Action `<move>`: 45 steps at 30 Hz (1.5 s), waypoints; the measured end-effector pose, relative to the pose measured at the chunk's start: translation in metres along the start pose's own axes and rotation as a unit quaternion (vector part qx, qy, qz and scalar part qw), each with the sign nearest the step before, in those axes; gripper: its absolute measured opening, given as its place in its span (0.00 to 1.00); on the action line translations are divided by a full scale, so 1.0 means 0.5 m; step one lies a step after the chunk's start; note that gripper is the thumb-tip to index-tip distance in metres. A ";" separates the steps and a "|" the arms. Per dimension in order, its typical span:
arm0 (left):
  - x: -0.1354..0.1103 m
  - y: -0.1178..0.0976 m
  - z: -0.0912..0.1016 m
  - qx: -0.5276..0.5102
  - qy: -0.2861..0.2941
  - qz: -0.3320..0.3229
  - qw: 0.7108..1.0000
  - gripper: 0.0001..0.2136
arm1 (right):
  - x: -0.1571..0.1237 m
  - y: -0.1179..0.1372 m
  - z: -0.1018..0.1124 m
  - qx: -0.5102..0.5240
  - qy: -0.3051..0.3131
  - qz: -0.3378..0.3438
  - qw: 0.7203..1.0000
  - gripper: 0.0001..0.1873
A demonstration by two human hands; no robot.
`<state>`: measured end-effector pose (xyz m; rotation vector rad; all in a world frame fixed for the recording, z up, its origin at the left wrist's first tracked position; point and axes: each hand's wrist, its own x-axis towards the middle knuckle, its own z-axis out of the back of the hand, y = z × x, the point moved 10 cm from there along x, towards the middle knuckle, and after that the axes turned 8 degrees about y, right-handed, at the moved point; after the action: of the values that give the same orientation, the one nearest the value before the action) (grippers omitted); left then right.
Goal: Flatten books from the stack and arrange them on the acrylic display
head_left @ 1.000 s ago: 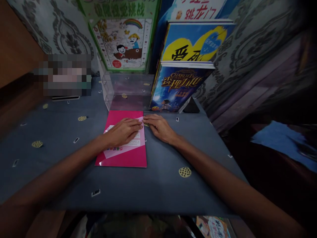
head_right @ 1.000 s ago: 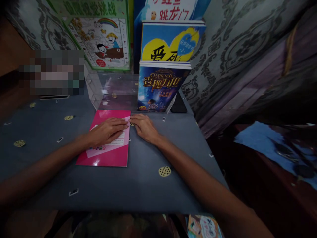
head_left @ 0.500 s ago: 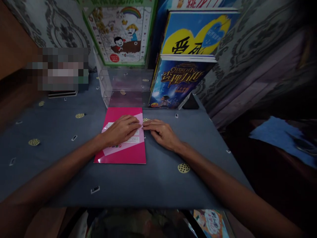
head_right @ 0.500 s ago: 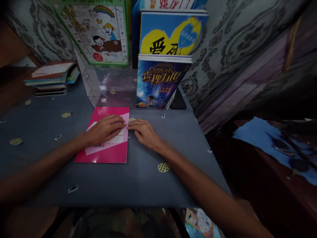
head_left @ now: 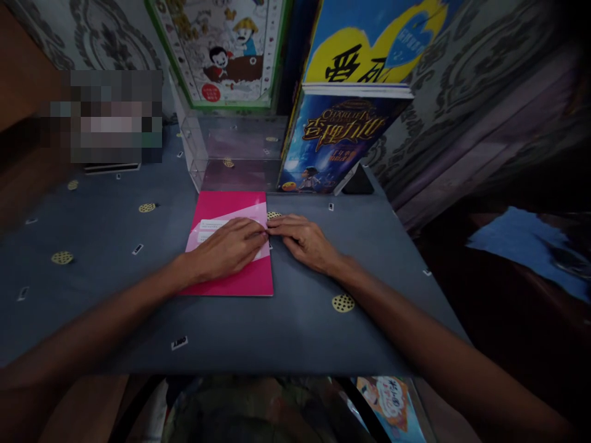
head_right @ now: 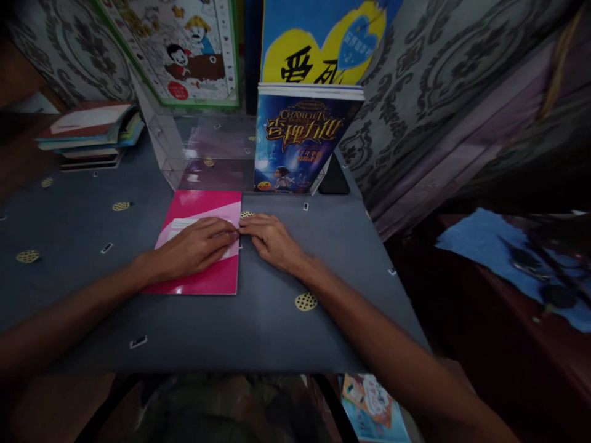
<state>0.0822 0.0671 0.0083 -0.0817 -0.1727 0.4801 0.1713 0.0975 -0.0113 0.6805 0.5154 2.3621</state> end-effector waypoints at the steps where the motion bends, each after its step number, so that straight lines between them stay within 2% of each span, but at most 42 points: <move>1: -0.001 -0.004 0.000 0.006 0.007 0.000 1.000 0.14 | 0.000 0.001 0.000 -0.001 0.000 0.001 1.000 0.22; 8: -0.014 -0.045 0.001 -0.020 0.043 -0.059 0.997 0.13 | 0.000 0.012 0.000 -0.005 0.006 0.012 1.000 0.21; 14: -0.014 -0.057 -0.002 0.028 0.059 -0.063 0.996 0.14 | -0.002 0.043 0.010 0.013 -0.018 0.040 0.999 0.20; 19: -0.022 -0.099 -0.004 0.056 0.067 -0.091 0.992 0.16 | -0.001 0.064 0.003 0.036 0.006 0.071 0.997 0.21; 23: -0.030 -0.119 -0.014 0.085 0.103 -0.093 0.987 0.17 | 0.000 0.061 -0.001 0.030 0.019 0.067 0.997 0.18; 29: -0.036 -0.122 -0.012 0.118 0.111 -0.082 0.983 0.12 | -0.002 0.074 -0.004 0.004 0.026 0.075 0.997 0.10; 36: -0.037 -0.121 0.000 0.069 0.086 -0.075 0.991 0.14 | -0.003 0.074 -0.008 -0.014 0.033 0.076 0.996 0.10; 45: -0.034 -0.116 0.002 0.049 0.098 -0.072 0.991 0.13 | -0.003 0.076 -0.006 -0.013 0.028 0.082 0.996 0.11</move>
<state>0.0934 0.0078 0.0136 -0.0208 0.0384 0.3338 0.1533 0.0679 0.0052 0.6687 0.4667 2.5442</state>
